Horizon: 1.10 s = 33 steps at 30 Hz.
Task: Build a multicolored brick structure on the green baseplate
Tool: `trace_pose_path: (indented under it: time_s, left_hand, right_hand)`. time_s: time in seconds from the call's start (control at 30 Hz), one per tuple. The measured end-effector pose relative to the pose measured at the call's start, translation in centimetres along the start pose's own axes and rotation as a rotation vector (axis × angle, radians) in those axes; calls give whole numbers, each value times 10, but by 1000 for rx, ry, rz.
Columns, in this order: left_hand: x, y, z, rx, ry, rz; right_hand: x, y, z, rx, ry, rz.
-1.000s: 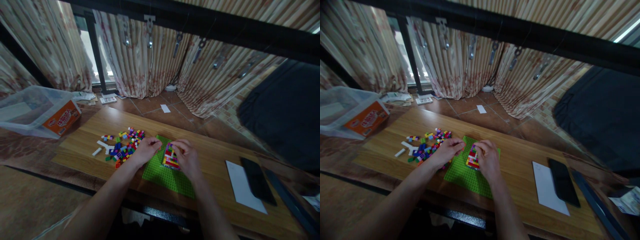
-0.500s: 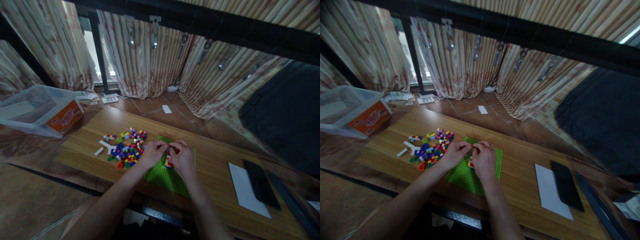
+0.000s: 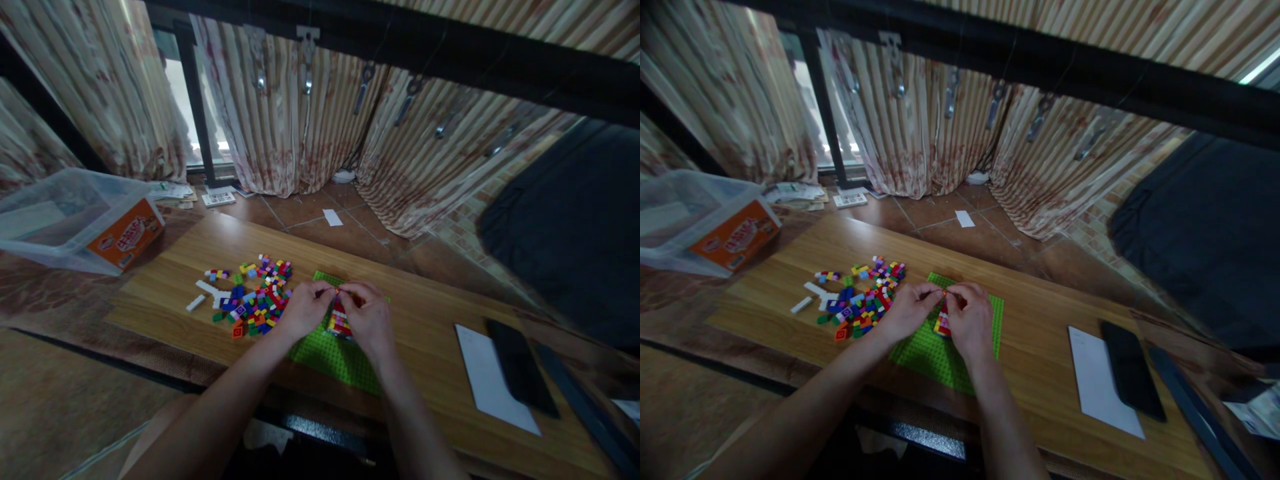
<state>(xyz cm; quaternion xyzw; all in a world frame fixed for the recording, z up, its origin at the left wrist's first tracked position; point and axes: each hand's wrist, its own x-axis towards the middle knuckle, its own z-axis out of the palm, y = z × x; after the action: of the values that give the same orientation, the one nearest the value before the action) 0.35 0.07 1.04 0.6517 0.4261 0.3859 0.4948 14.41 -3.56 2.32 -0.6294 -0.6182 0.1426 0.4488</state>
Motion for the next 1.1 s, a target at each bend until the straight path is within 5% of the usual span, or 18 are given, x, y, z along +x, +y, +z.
trace_pose_path:
  time_s: [0.47, 0.77, 1.1]
  left_hand:
    - [0, 2, 0, 19, 15, -8]
    - [-1, 4, 0, -20, 12, -25]
    - [1, -2, 2, -76, 14, -49]
  right_hand:
    - [5, 8, 5, 63, -5, 195]
    - [1, 8, -1, 53, -76, -5]
    - [0, 4, 0, 11, -75, -31]
